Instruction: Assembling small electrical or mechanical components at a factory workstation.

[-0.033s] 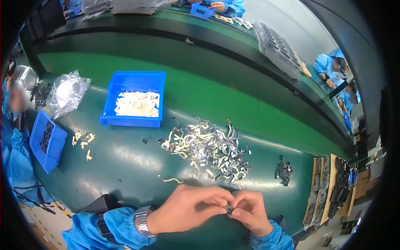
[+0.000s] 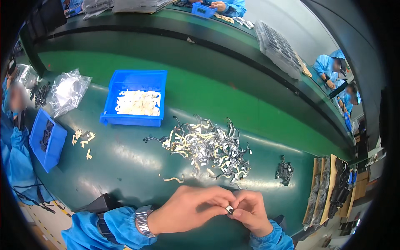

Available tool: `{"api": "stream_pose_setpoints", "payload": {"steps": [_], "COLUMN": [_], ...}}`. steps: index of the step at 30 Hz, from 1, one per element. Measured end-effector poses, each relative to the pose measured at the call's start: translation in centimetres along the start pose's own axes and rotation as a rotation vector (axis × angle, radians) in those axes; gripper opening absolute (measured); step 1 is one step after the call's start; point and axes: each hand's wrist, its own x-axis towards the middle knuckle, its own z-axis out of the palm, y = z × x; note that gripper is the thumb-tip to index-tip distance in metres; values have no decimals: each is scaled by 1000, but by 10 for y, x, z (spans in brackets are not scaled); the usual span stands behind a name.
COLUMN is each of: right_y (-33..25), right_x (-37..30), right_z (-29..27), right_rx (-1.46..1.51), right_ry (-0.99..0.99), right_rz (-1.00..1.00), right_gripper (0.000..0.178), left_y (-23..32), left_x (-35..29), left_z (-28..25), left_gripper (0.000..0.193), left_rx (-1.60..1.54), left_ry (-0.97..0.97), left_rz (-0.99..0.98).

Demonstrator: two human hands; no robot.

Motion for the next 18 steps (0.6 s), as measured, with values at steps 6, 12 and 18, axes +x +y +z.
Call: {"api": "stream_pose_setpoints", "payload": {"steps": [6,12,18], "right_y": [0,3,4], "right_x": [2,0,-3], "right_z": [4,2,3], "right_rx": [-5,-129,-209], "right_ry": [-16,28,30], "right_rz": [4,-66,-40], "right_gripper": [6,9,15], "left_y": [-8,-1,3], "left_x": [-1,1,2], "left_z": [2,-5,-2], "left_gripper": [29,11,12], "left_rx": [184,77,6], "left_ry": [-11,6,5], "left_rz": [255,9,-89]}}
